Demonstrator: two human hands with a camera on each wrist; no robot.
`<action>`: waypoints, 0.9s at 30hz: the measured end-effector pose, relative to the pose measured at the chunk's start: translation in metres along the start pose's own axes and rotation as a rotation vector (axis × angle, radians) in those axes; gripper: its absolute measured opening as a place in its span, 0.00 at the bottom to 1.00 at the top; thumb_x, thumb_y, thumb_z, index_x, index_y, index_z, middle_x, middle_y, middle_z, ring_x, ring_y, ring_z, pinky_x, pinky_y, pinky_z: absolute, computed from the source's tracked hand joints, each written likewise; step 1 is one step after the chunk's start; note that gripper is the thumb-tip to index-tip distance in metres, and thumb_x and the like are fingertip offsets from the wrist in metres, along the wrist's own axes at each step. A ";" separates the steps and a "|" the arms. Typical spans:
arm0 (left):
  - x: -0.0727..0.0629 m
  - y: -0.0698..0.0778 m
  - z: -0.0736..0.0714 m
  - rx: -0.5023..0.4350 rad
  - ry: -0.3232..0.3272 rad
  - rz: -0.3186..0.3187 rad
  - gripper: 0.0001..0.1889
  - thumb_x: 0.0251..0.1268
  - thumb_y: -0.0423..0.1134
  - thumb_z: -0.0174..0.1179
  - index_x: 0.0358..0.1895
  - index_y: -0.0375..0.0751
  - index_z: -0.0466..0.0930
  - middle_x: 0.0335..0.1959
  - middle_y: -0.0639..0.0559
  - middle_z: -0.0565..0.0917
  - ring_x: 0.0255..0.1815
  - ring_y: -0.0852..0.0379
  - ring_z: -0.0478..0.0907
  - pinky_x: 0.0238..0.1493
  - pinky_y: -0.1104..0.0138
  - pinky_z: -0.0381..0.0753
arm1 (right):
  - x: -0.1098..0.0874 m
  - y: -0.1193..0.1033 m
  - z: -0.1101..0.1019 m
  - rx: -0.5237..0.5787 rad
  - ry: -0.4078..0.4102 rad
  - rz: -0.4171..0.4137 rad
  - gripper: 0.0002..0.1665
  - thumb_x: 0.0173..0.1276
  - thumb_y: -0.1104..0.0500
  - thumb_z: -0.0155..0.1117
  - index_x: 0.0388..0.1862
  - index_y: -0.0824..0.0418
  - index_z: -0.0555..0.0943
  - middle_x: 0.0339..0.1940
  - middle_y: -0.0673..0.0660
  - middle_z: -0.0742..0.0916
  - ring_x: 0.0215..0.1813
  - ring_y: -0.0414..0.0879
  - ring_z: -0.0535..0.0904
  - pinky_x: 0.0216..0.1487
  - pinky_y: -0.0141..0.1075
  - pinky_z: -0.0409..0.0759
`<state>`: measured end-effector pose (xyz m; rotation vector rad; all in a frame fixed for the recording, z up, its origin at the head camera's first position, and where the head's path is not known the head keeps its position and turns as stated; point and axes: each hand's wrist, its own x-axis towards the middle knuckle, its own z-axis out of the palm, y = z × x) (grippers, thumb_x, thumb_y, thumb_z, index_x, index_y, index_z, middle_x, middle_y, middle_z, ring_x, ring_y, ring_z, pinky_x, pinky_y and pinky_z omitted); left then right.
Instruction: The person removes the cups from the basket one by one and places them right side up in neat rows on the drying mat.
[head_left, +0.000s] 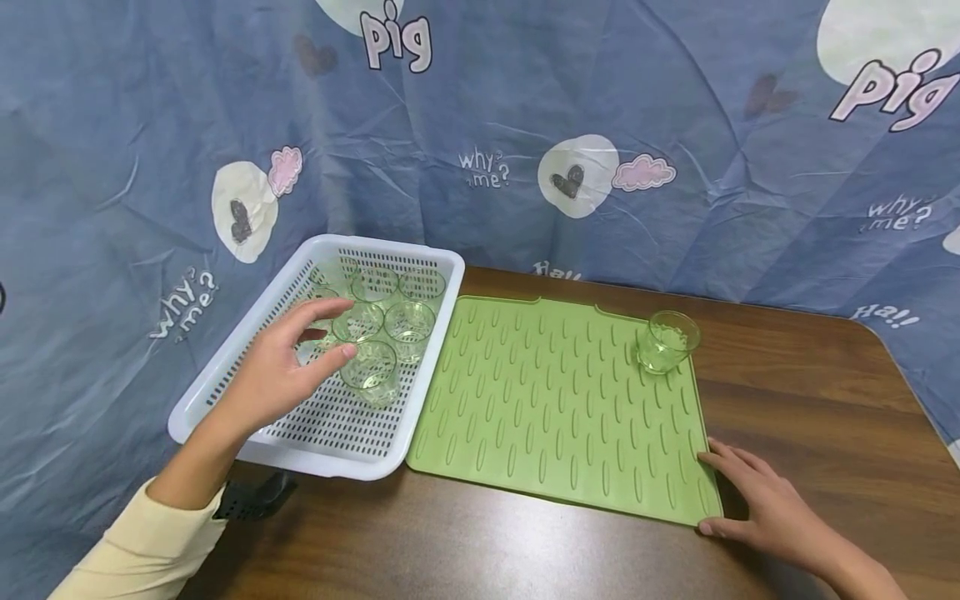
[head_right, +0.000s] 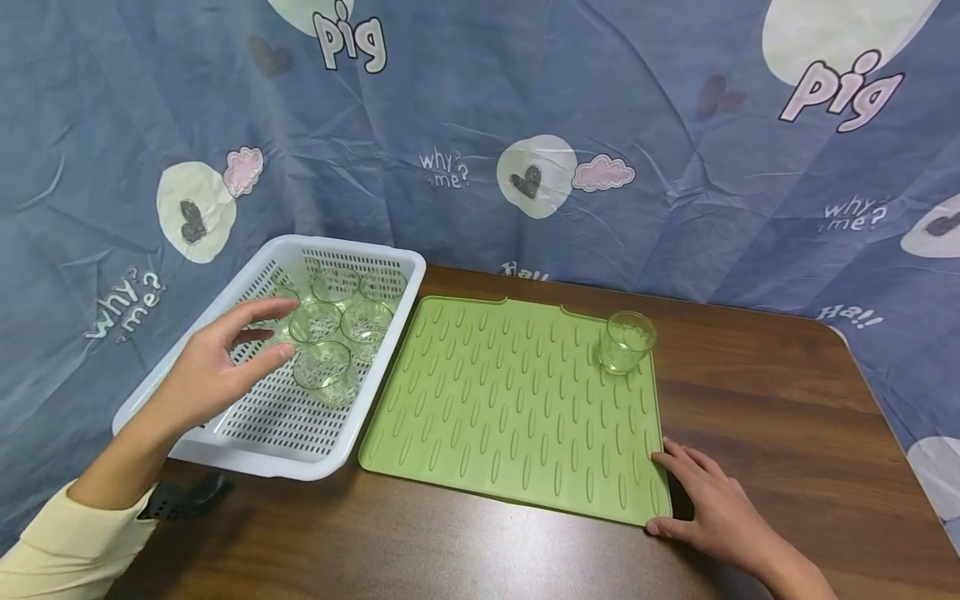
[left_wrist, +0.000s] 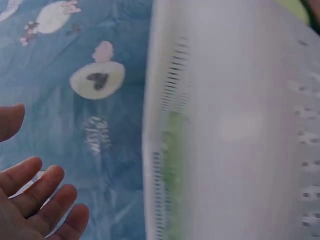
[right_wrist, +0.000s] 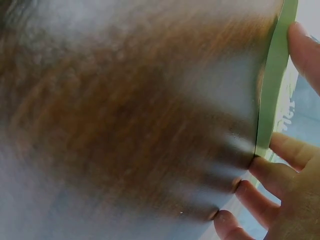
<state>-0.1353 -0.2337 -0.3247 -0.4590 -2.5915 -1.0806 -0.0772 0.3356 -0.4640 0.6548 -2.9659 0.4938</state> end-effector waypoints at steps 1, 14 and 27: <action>-0.003 -0.004 0.002 0.020 -0.001 -0.008 0.27 0.62 0.34 0.66 0.65 0.39 0.74 0.63 0.41 0.79 0.62 0.49 0.75 0.56 0.79 0.74 | 0.000 0.000 0.000 0.004 -0.007 0.008 0.54 0.40 0.40 0.83 0.64 0.63 0.74 0.66 0.69 0.78 0.63 0.64 0.71 0.46 0.68 0.75; -0.017 -0.038 0.029 0.164 -0.077 -0.030 0.33 0.54 0.37 0.72 0.64 0.33 0.73 0.63 0.33 0.76 0.59 0.35 0.76 0.55 0.40 0.78 | -0.002 0.000 0.002 0.001 -0.003 0.039 0.61 0.39 0.42 0.84 0.70 0.65 0.69 0.65 0.70 0.79 0.62 0.62 0.71 0.46 0.67 0.75; -0.013 -0.051 0.036 0.199 -0.195 -0.089 0.37 0.53 0.40 0.73 0.66 0.32 0.70 0.67 0.30 0.72 0.68 0.29 0.67 0.67 0.34 0.66 | -0.004 0.004 0.008 -0.003 0.023 0.040 0.62 0.37 0.42 0.84 0.72 0.61 0.68 0.65 0.68 0.79 0.63 0.58 0.69 0.43 0.68 0.74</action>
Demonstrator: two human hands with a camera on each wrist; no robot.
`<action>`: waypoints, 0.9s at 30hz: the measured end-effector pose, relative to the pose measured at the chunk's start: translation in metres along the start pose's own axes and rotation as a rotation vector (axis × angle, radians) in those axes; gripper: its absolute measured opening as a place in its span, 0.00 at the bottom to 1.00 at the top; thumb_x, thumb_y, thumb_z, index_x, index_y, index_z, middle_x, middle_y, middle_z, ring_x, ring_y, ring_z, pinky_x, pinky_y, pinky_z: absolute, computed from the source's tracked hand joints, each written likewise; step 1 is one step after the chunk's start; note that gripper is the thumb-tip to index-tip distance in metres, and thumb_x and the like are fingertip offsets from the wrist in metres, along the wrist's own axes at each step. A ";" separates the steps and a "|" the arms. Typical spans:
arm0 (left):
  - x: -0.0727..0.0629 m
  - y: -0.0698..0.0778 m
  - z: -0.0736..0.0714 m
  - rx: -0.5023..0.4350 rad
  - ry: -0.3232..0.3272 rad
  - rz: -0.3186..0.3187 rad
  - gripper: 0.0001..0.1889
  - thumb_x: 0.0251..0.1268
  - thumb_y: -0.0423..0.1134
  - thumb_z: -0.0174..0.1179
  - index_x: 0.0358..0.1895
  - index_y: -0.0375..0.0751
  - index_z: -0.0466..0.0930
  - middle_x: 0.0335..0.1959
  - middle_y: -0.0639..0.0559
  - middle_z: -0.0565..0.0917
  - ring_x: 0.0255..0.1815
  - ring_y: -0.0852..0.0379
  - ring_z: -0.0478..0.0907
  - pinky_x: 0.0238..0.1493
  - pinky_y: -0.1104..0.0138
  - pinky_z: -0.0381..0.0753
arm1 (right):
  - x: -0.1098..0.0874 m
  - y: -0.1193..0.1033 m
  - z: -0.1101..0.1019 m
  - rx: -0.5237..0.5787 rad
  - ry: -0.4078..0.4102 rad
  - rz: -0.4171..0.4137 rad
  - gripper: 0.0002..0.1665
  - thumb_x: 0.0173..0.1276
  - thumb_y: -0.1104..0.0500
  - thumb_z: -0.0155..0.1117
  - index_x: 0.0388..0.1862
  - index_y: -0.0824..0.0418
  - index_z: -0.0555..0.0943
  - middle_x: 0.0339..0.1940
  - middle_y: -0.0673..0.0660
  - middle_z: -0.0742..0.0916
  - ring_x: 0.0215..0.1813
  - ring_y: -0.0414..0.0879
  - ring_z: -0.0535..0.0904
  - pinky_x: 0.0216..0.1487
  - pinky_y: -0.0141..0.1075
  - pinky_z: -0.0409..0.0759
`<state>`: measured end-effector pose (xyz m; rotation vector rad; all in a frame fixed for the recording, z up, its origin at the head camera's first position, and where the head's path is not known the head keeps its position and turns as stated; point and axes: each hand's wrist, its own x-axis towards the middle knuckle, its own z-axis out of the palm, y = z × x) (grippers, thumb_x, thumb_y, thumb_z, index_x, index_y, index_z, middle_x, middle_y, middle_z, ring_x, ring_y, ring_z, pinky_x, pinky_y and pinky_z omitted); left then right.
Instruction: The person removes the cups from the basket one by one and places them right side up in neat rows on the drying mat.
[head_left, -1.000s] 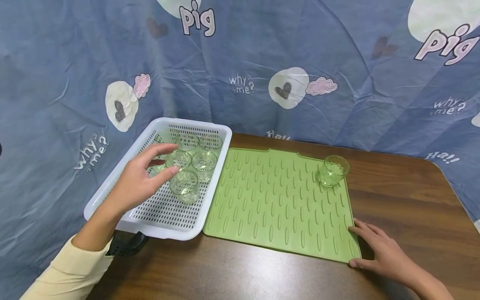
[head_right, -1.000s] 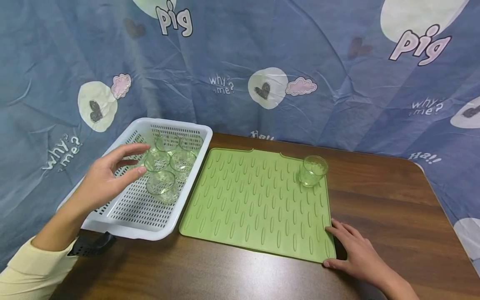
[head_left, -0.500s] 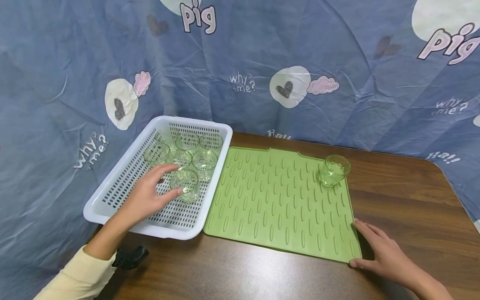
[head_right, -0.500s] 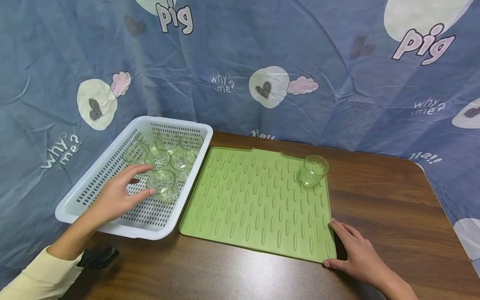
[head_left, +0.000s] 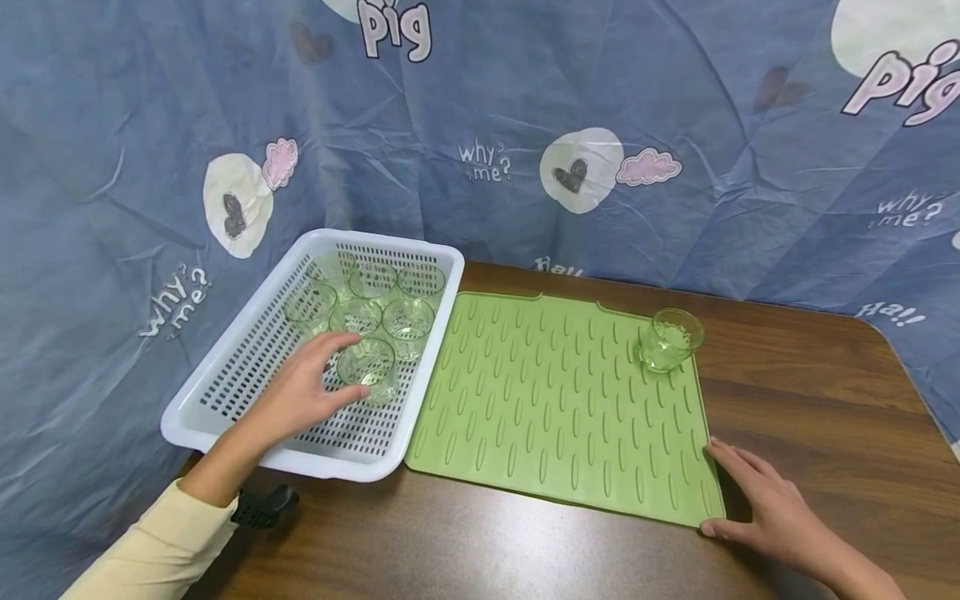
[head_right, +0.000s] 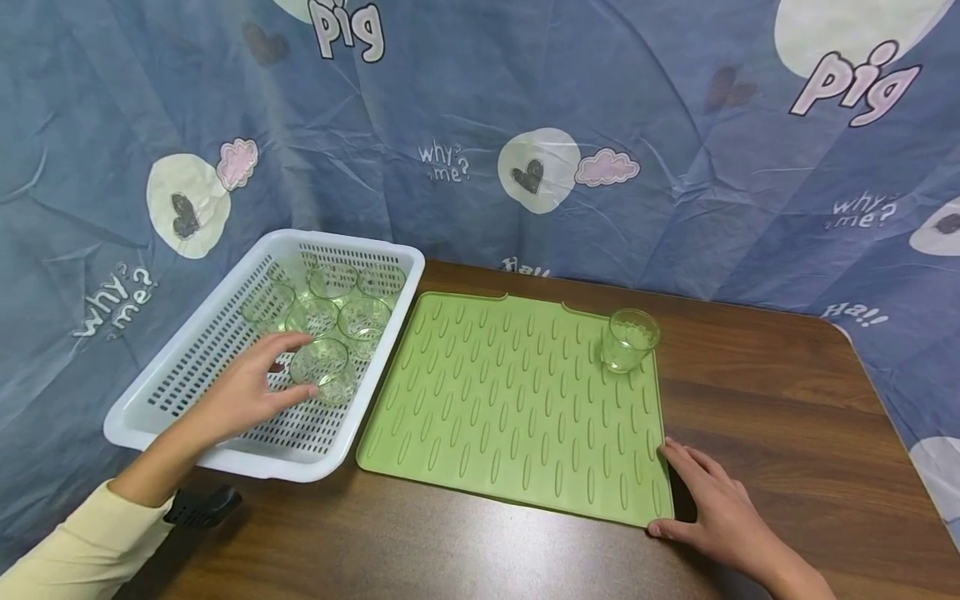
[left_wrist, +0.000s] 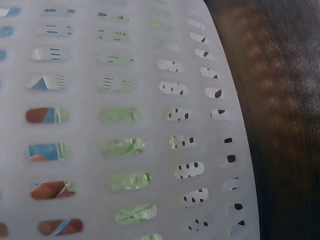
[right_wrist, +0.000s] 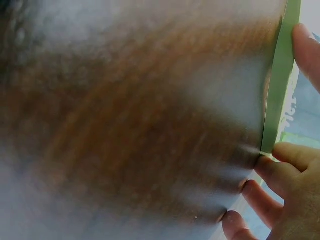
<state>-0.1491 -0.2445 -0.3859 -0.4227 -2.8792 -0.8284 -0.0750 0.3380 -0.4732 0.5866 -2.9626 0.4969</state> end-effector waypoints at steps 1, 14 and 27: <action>0.000 0.000 0.001 0.011 -0.006 -0.002 0.37 0.52 0.40 0.74 0.66 0.32 0.70 0.66 0.30 0.72 0.67 0.29 0.67 0.66 0.34 0.66 | 0.000 0.000 0.000 -0.001 -0.005 0.007 0.63 0.37 0.41 0.84 0.72 0.60 0.68 0.65 0.68 0.79 0.62 0.58 0.69 0.43 0.68 0.74; 0.002 -0.004 0.004 -0.032 -0.110 0.025 0.42 0.51 0.41 0.75 0.69 0.32 0.66 0.65 0.32 0.73 0.57 0.35 0.76 0.54 0.40 0.79 | 0.005 -0.001 -0.002 0.021 -0.032 0.015 0.62 0.39 0.40 0.83 0.72 0.60 0.68 0.66 0.69 0.78 0.63 0.62 0.70 0.42 0.70 0.74; 0.004 -0.004 0.008 -0.143 -0.298 -0.098 0.49 0.56 0.46 0.72 0.77 0.35 0.53 0.71 0.29 0.69 0.66 0.30 0.71 0.62 0.37 0.74 | 0.001 -0.001 0.000 0.016 -0.022 -0.003 0.62 0.37 0.43 0.84 0.72 0.61 0.68 0.65 0.70 0.78 0.61 0.60 0.69 0.40 0.70 0.74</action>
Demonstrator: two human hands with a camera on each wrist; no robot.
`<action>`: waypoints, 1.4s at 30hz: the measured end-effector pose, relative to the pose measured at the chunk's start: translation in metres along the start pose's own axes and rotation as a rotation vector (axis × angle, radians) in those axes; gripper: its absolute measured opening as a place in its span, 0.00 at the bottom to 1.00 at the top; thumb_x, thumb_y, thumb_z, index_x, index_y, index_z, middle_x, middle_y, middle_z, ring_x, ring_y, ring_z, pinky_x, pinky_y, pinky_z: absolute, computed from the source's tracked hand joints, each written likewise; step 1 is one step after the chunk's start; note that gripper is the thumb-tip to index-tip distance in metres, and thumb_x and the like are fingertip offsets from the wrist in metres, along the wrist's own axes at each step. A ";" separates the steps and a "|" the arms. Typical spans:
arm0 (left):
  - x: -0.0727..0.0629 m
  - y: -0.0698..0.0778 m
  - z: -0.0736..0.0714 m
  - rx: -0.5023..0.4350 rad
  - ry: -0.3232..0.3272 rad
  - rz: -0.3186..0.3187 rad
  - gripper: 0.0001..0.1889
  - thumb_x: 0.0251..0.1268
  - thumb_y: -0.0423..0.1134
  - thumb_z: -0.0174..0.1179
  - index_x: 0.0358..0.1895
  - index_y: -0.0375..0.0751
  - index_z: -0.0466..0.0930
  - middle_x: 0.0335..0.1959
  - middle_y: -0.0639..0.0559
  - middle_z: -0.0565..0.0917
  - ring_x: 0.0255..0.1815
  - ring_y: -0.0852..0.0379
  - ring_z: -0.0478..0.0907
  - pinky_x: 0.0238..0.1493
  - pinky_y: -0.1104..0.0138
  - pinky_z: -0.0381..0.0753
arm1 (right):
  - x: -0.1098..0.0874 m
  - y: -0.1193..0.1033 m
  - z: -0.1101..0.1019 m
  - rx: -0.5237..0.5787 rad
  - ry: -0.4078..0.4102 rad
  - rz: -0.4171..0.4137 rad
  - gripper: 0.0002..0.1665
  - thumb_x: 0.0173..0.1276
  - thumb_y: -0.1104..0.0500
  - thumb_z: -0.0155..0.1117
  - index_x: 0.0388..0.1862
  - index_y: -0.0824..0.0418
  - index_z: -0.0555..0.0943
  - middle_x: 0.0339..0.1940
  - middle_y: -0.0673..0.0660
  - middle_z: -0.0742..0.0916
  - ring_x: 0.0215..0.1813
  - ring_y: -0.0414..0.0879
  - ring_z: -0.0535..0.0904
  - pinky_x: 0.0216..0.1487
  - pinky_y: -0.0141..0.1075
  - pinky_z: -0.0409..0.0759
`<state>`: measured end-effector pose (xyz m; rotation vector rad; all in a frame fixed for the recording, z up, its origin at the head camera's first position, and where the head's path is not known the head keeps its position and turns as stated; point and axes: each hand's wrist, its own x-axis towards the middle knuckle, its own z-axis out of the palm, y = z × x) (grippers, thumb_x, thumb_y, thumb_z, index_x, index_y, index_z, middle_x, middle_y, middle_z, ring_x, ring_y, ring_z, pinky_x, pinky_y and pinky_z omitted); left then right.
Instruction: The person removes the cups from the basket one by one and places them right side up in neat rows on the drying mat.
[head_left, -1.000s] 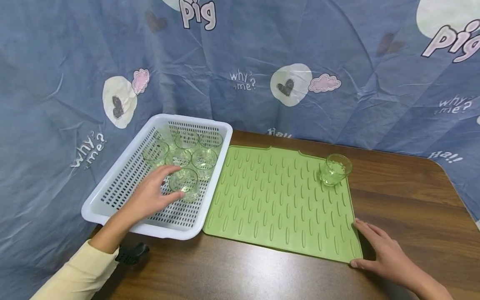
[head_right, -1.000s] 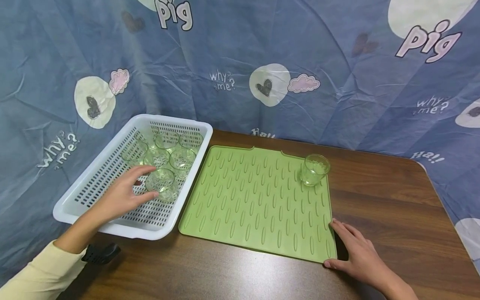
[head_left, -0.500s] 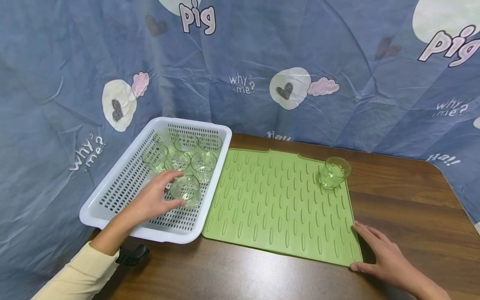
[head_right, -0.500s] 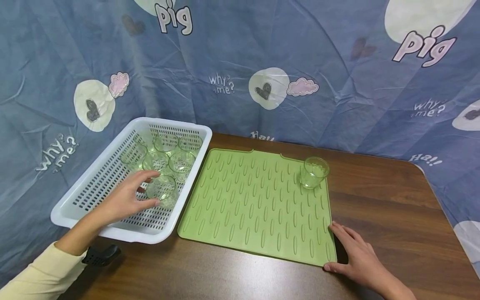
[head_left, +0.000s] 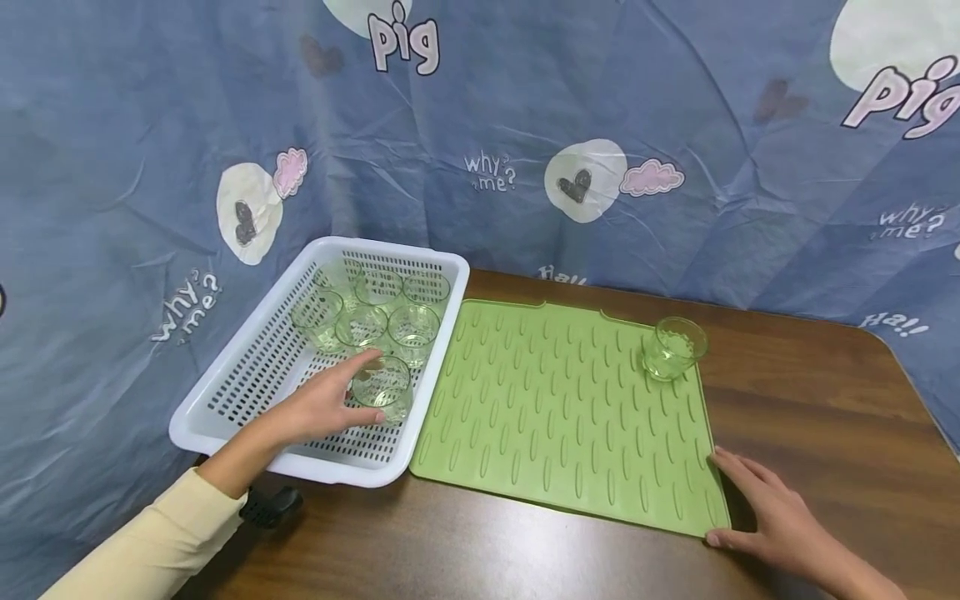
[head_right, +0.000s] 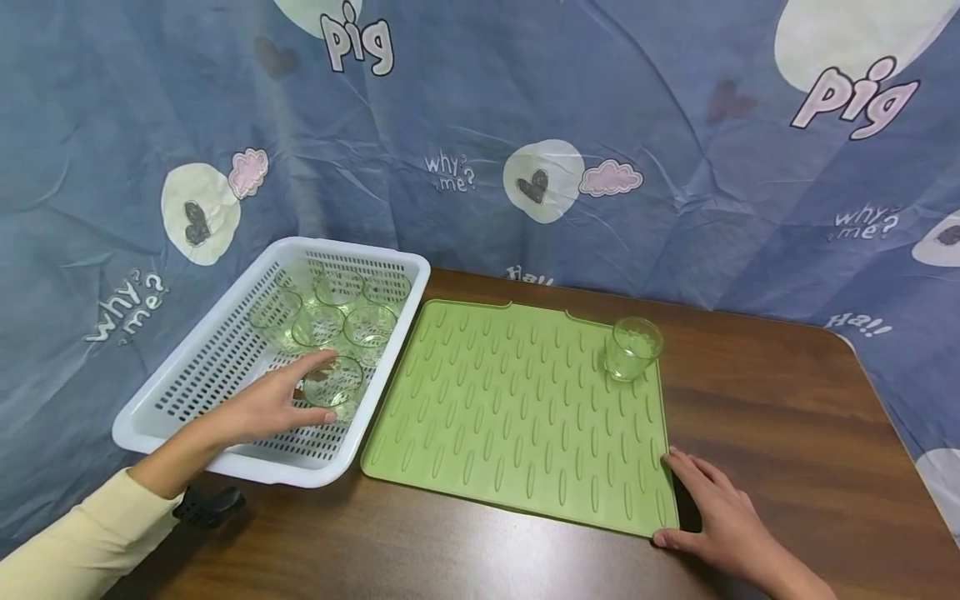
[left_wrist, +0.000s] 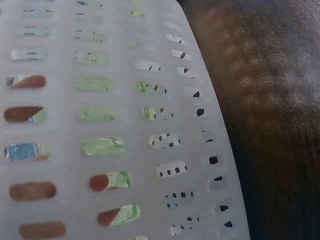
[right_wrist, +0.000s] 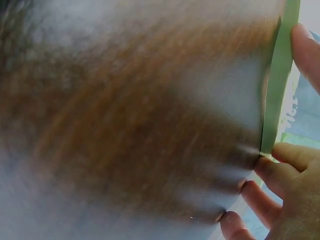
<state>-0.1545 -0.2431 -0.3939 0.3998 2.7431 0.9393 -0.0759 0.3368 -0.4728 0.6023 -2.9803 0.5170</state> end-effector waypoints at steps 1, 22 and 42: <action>0.000 0.000 0.001 -0.005 -0.003 -0.002 0.49 0.57 0.46 0.72 0.77 0.36 0.53 0.71 0.30 0.68 0.67 0.30 0.71 0.62 0.38 0.74 | -0.001 0.000 0.001 -0.003 0.004 0.003 0.62 0.37 0.43 0.84 0.72 0.61 0.68 0.65 0.70 0.78 0.61 0.59 0.69 0.40 0.69 0.74; -0.001 0.003 -0.008 -0.160 0.053 -0.014 0.46 0.56 0.41 0.72 0.75 0.35 0.55 0.69 0.31 0.70 0.63 0.31 0.74 0.58 0.43 0.79 | -0.003 0.002 0.003 0.009 0.018 0.015 0.62 0.41 0.43 0.83 0.75 0.56 0.65 0.66 0.67 0.78 0.68 0.50 0.64 0.42 0.69 0.73; -0.031 0.013 -0.034 -0.277 0.230 0.048 0.42 0.57 0.35 0.71 0.73 0.40 0.59 0.64 0.38 0.75 0.54 0.69 0.76 0.54 0.80 0.75 | -0.004 0.006 0.004 0.008 0.021 -0.012 0.62 0.43 0.42 0.82 0.76 0.54 0.64 0.72 0.58 0.76 0.68 0.10 0.36 0.43 0.69 0.74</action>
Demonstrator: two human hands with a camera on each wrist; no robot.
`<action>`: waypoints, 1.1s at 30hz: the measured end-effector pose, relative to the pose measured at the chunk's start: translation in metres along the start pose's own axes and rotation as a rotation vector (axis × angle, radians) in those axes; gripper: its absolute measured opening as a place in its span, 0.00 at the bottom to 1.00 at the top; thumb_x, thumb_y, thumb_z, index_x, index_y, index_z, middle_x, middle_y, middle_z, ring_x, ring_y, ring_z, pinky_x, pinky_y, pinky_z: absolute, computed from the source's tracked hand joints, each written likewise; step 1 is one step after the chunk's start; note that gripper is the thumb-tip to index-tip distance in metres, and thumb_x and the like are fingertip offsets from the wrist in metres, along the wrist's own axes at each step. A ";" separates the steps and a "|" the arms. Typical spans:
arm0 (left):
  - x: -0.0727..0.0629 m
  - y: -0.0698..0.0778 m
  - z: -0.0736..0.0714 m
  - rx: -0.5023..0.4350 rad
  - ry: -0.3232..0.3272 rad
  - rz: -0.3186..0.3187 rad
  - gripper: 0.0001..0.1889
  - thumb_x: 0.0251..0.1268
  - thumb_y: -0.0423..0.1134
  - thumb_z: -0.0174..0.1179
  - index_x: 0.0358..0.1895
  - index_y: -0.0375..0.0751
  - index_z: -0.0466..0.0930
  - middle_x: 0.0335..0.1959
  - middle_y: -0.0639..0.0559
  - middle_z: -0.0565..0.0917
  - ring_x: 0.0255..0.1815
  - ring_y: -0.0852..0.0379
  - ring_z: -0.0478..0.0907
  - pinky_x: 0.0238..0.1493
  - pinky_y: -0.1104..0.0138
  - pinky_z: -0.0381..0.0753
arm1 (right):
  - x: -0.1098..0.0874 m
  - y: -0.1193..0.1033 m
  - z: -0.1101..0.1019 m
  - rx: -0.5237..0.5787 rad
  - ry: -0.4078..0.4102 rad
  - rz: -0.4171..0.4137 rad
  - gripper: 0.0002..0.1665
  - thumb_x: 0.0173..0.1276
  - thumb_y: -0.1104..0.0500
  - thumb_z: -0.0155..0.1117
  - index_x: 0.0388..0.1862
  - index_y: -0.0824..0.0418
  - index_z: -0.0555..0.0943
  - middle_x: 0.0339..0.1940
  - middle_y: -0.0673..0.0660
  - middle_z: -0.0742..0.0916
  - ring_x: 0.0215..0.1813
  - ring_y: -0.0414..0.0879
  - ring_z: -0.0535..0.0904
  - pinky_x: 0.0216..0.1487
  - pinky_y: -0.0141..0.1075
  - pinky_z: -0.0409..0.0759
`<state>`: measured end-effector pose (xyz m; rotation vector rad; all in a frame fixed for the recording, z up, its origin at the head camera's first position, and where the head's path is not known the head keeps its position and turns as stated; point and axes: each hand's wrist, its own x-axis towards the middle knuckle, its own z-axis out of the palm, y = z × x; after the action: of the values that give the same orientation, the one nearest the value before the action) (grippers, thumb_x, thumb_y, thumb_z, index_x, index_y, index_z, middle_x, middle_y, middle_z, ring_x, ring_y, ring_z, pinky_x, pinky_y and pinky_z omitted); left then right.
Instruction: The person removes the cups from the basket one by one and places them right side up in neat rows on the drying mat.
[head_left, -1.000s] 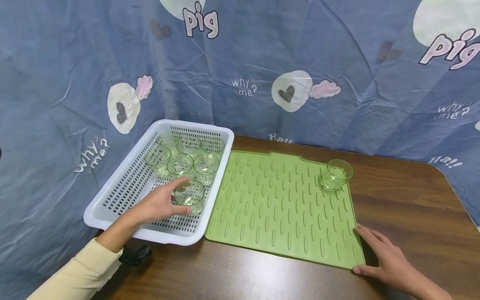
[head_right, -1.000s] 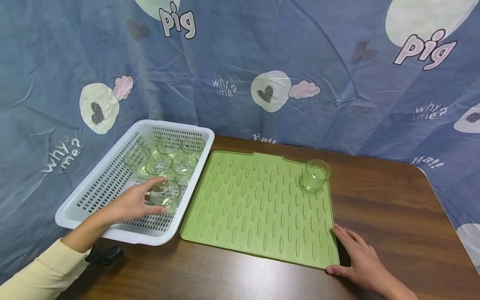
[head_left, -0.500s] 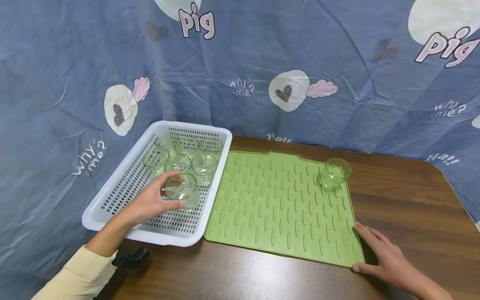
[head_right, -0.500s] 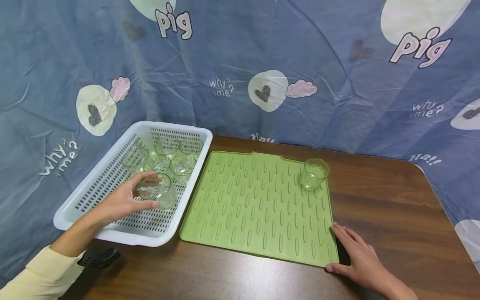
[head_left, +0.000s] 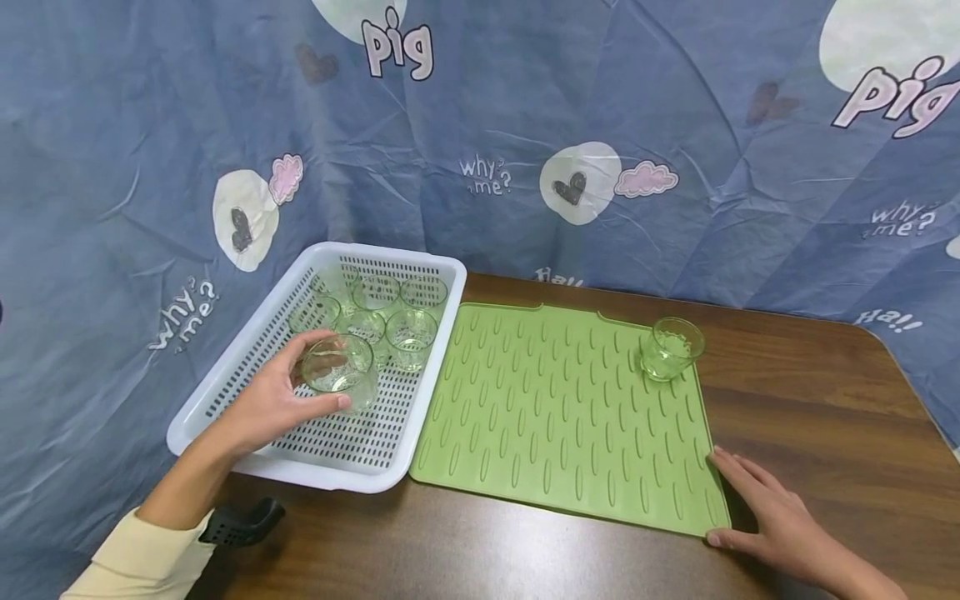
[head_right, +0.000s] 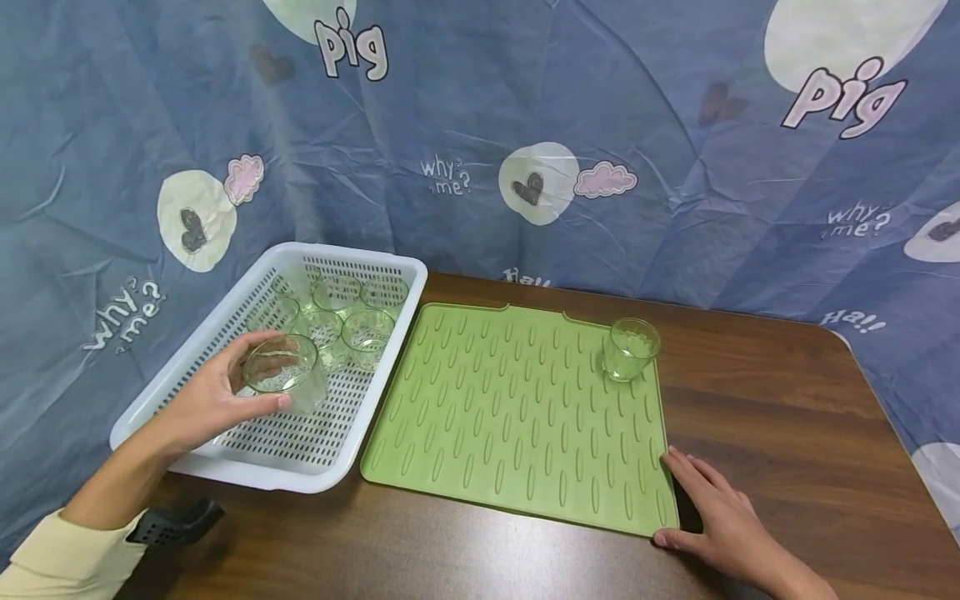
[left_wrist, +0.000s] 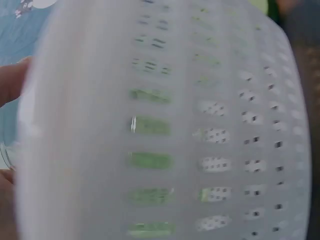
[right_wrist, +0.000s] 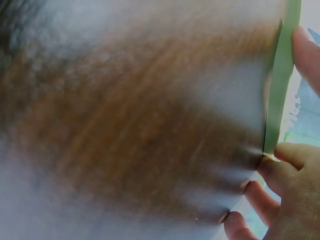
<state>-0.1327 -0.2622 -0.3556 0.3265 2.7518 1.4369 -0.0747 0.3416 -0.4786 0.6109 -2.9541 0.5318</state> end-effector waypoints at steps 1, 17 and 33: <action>0.001 0.002 -0.002 0.010 0.006 0.005 0.42 0.57 0.36 0.71 0.73 0.40 0.59 0.64 0.38 0.75 0.53 0.70 0.75 0.54 0.81 0.74 | 0.000 0.000 0.000 0.001 -0.006 0.007 0.61 0.44 0.42 0.82 0.76 0.54 0.64 0.71 0.59 0.76 0.68 0.10 0.36 0.43 0.69 0.74; 0.021 0.076 -0.037 0.145 0.070 0.138 0.44 0.54 0.36 0.74 0.74 0.48 0.61 0.63 0.46 0.77 0.51 0.74 0.75 0.51 0.85 0.71 | -0.001 -0.002 -0.002 -0.004 -0.025 0.034 0.60 0.45 0.41 0.81 0.76 0.54 0.64 0.69 0.64 0.77 0.70 0.13 0.40 0.45 0.70 0.73; 0.040 0.107 -0.033 0.177 0.059 0.116 0.45 0.52 0.40 0.76 0.74 0.53 0.62 0.61 0.45 0.79 0.58 0.48 0.78 0.51 0.78 0.74 | -0.001 -0.003 -0.003 -0.007 -0.026 0.028 0.61 0.45 0.41 0.81 0.76 0.54 0.64 0.69 0.64 0.77 0.74 0.36 0.58 0.45 0.69 0.74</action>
<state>-0.1571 -0.2215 -0.2460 0.4624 2.9607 1.2458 -0.0724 0.3411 -0.4748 0.5804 -2.9921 0.5193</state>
